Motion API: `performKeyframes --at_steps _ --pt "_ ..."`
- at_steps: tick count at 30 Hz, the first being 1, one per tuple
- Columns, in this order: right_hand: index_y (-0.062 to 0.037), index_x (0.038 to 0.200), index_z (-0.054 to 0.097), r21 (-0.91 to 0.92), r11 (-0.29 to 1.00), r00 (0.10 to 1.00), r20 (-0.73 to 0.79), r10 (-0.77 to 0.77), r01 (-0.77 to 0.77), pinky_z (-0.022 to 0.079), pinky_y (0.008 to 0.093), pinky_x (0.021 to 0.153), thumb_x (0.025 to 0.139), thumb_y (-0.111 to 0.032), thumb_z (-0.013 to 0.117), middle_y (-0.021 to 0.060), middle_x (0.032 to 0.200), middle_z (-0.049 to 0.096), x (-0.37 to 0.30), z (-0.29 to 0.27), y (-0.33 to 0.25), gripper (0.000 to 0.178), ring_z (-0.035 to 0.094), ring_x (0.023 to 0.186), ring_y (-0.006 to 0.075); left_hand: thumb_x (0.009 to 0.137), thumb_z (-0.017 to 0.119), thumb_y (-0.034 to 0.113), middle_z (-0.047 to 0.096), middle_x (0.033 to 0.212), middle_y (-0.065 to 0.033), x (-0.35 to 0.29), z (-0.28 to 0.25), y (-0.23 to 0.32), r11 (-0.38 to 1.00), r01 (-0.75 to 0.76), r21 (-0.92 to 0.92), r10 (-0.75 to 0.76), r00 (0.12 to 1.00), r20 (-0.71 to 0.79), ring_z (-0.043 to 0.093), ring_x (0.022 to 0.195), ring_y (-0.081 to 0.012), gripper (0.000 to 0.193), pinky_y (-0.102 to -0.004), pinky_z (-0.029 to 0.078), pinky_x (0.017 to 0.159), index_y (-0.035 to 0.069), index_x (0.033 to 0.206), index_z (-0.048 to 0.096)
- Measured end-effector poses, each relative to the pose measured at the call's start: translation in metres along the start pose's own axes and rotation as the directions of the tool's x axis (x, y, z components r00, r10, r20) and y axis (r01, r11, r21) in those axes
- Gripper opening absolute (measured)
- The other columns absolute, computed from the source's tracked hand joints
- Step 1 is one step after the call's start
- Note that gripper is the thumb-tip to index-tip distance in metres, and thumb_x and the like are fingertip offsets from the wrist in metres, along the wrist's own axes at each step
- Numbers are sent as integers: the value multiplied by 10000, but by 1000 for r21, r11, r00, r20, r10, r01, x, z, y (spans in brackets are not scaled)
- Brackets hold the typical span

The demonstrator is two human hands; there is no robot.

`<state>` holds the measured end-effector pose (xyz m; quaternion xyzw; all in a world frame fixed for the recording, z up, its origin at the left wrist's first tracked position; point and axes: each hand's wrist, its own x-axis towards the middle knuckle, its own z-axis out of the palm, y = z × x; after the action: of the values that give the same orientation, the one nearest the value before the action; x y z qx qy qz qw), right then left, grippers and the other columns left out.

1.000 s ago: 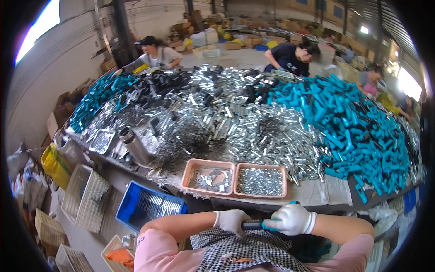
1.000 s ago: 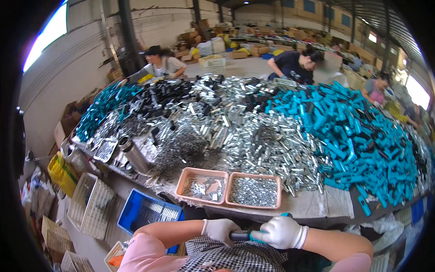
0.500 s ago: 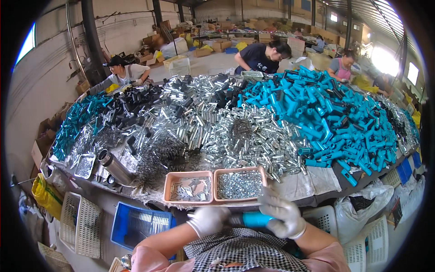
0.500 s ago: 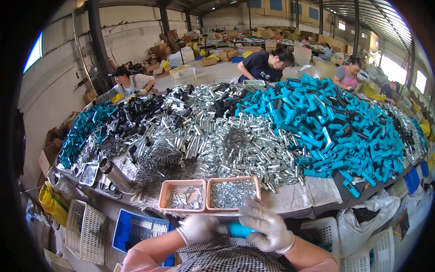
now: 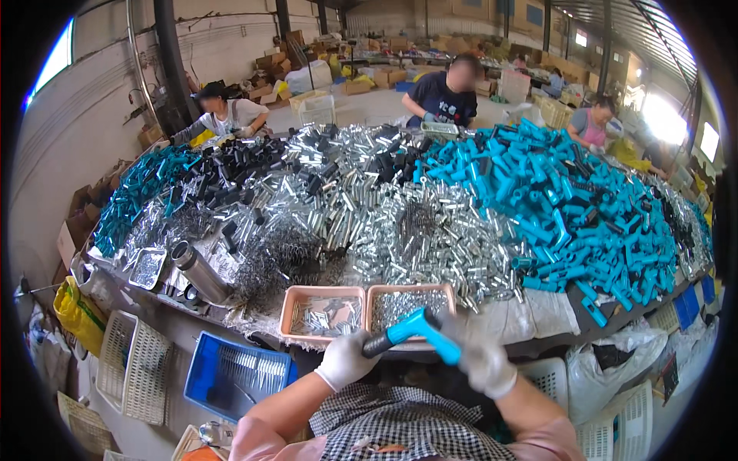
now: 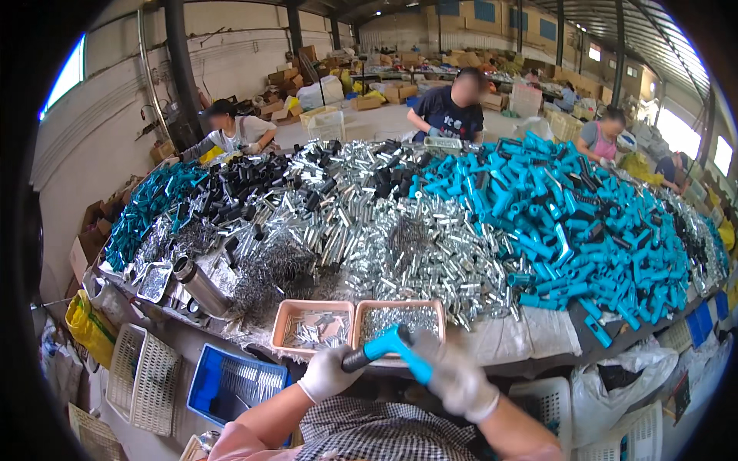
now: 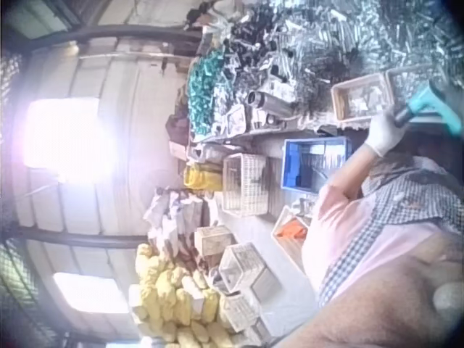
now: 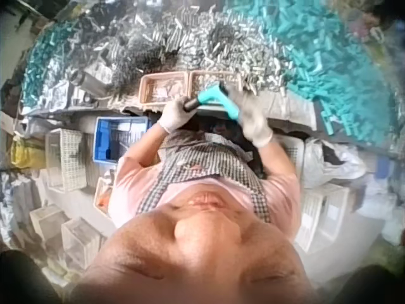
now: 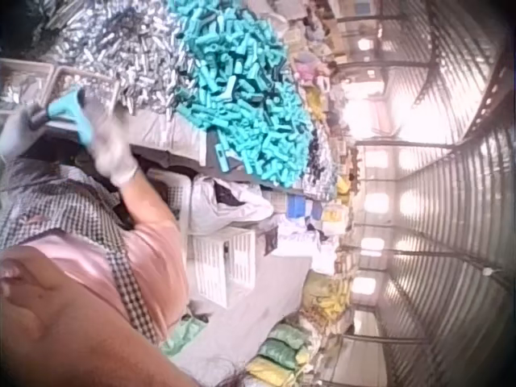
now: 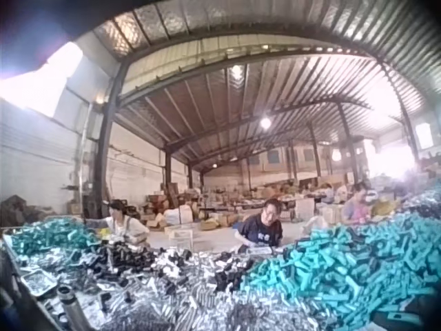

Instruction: The person assembles tool components by inserting metal pins, springs, and cylinders into plastic handles by hand.

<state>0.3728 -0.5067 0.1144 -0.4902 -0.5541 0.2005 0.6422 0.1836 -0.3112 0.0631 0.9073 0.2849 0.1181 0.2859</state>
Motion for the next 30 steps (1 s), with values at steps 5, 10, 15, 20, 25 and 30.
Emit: performKeyframes --at_steps 5,10,15,20,25,30 --pt "50 1283 609 25 981 981 13 194 -194 390 399 1118 982 -106 506 208 1338 609 7 -24 18 355 552 1290 285 782 729 244 672 759 -182 -34 24 17 937 -320 -138 348 836 424 677 749 -376 255 -468 538 715 88 973 665" --pt "-32 1343 599 -228 932 915 357 -189 282 180 479 1209 939 -171 532 168 1490 486 -6 -5 -8 433 321 1465 379 782 710 243 694 836 -195 -11 17 2 999 -45 1 44 979 198 687 794 -373 247 -466 547 737 80 965 679" --pt "74 1340 541 -21 944 944 2 331 -330 408 397 1106 1012 -81 443 213 1385 569 12 -47 39 376 570 1259 274 754 767 237 680 750 -163 -25 25 16 956 -278 -90 291 933 212 686 711 -354 250 -447 553 655 89 938 684" --pt "29 1354 563 -250 912 886 416 -203 326 236 434 1200 937 -164 500 191 1445 523 -1 -12 -4 463 391 1423 345 764 765 253 678 757 -185 -35 41 3 941 -304 -147 336 887 317 676 721 -372 267 -463 542 687 92 964 692" --pt "81 1351 534 -108 950 954 21 298 -294 403 393 1105 1019 -157 435 185 1391 572 -10 -40 52 420 551 1287 289 774 763 229 695 776 -159 -8 21 3 955 -32 -295 59 995 85 706 736 -314 280 -384 576 683 78 1004 711" --pt "-111 1427 530 -540 575 788 453 -417 614 88 625 1201 920 -346 588 93 1573 387 10 10 -28 562 214 1503 383 762 770 289 705 888 -199 -45 58 11 947 -166 -276 280 848 450 696 818 -356 378 -417 551 745 50 1040 678"
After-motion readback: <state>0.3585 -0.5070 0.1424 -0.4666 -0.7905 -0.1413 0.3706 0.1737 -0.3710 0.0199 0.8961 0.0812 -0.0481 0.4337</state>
